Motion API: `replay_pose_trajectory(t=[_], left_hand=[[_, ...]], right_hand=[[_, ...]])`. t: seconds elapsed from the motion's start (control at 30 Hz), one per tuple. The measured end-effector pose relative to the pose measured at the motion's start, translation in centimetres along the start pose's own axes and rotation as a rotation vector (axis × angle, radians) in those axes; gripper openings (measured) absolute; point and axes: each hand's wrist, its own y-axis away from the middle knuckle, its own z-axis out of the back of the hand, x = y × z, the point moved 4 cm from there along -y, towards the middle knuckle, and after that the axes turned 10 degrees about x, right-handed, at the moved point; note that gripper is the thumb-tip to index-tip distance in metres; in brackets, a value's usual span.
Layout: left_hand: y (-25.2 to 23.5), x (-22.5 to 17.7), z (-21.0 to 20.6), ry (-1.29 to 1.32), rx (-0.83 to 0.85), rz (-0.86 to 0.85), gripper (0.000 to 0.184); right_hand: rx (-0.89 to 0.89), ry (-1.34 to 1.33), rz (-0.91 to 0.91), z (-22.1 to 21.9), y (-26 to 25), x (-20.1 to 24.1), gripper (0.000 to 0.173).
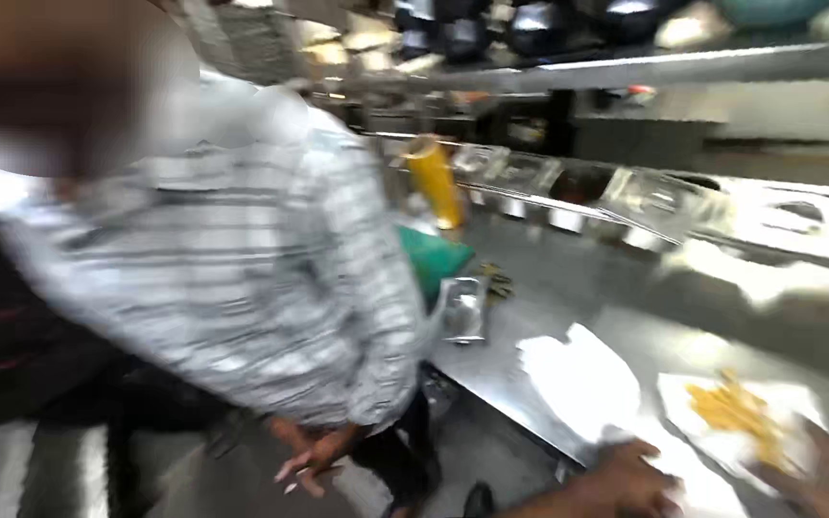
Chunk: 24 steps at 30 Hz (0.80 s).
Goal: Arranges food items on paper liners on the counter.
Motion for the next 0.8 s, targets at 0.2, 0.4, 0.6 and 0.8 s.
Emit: replay_pose_trajectory(t=[0.2,0.4,0.6,0.8], left_hand=[[-2.5,-2.4,-1.4,0.045,0.019,0.071,0.068],[-6.9,-5.5,-0.6,-0.186,-0.164,0.091,0.084],[-8.2,-5.2,-1.2,-0.096,-0.191,0.085,0.044],[-7.0,-4.7,-4.6,0.067,-0.240,-0.106,0.050]], right_hand=[[-0.150,-0.054,-0.110,-1.0,-0.7,-2.7,0.140],[-0.008,0.033,-0.259,-0.5,-2.3,-1.2,0.151],[-0.017,-0.085,-0.199,-0.2,-3.1,-2.5,0.137],[-0.479,0.063,0.192,-3.0,-1.8,-0.7,0.035]])
